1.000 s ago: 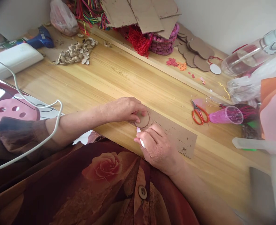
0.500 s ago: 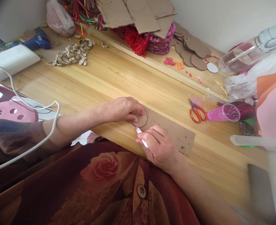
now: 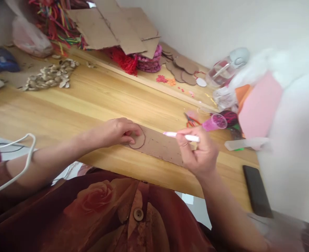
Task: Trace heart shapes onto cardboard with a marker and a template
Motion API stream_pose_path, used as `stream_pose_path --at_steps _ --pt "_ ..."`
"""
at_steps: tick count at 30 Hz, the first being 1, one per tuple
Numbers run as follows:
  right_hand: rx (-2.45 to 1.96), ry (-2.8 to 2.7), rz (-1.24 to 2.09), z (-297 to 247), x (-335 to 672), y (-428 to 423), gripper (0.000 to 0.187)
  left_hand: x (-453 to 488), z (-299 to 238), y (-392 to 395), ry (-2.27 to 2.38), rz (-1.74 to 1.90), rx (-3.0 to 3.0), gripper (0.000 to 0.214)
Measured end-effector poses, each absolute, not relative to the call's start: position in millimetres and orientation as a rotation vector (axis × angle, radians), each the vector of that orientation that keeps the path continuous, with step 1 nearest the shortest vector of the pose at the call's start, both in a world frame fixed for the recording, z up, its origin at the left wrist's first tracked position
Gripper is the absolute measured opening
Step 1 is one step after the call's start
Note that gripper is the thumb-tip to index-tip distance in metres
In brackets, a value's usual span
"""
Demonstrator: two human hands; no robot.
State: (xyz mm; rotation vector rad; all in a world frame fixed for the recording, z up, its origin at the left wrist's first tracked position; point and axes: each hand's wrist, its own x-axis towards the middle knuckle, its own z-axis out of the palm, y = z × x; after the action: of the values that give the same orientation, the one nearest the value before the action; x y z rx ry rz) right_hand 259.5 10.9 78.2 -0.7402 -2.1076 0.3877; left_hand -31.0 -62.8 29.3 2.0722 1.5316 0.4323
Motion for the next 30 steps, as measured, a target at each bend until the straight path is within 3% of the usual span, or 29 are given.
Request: stream_pose_path --at_steps 5,10,18,30 --pt "-1.133 -1.782 0.096 115.4 322.8 83.9 0.019 -32.6 23.0 -62.0 1.558 0.425 2.053 0.022" --pt "-1.441 -1.778 -0.044 126.9 372.4 133.4 0.02 -30.6 24.9 -63.3 1.612 0.393 2.026 0.021" --pt "-1.593 -1.977 -0.098 84.6 357.9 146.3 0.022 -32.1 20.4 -62.3 1.629 0.383 2.011 0.024" --pt "-1.364 -2.062 -0.139 35.6 371.3 133.0 0.024 -33.8 13.8 -63.2 1.61 0.461 2.017 0.022"
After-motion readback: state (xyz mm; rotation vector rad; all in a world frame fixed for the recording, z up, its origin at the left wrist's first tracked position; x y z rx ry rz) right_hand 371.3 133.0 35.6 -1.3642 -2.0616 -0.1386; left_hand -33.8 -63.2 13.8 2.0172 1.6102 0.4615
